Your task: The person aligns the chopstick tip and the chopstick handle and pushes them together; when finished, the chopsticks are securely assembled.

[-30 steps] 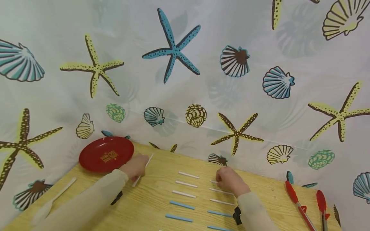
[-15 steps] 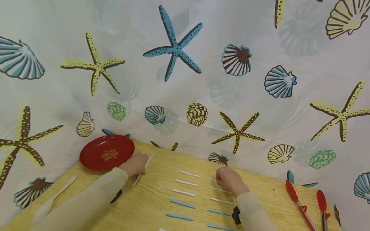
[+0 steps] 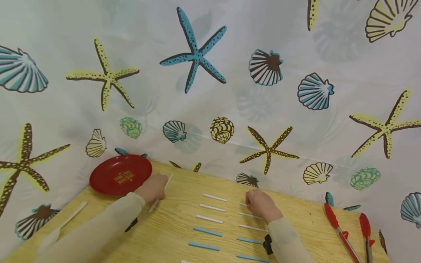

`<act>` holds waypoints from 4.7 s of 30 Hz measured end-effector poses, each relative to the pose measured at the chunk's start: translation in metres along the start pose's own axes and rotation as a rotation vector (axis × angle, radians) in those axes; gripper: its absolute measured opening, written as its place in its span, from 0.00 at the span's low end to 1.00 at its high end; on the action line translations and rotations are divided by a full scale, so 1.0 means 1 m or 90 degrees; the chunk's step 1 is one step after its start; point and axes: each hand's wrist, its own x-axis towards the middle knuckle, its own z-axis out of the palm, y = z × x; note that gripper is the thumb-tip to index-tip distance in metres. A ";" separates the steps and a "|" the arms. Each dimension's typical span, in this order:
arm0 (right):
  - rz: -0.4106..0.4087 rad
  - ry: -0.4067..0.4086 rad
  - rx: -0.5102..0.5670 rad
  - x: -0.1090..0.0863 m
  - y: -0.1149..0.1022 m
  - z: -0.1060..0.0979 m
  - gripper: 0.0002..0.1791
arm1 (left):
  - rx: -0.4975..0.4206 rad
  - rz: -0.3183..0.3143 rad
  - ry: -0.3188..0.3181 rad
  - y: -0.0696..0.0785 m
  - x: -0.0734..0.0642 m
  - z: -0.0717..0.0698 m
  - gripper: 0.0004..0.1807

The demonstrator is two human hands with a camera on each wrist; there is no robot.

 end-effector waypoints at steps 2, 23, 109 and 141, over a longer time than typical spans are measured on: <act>-0.009 0.005 -0.008 0.001 -0.001 -0.001 0.12 | 0.011 0.025 0.050 0.009 -0.004 -0.002 0.05; -0.106 0.031 -0.042 -0.002 0.004 0.008 0.10 | 0.023 0.297 0.048 0.101 0.047 0.021 0.18; -0.215 0.205 0.011 -0.063 -0.074 -0.065 0.07 | 0.088 0.522 0.292 0.113 -0.045 -0.014 0.04; -0.250 0.319 -0.072 -0.048 -0.085 -0.053 0.13 | 0.116 0.517 0.354 0.115 -0.042 -0.007 0.08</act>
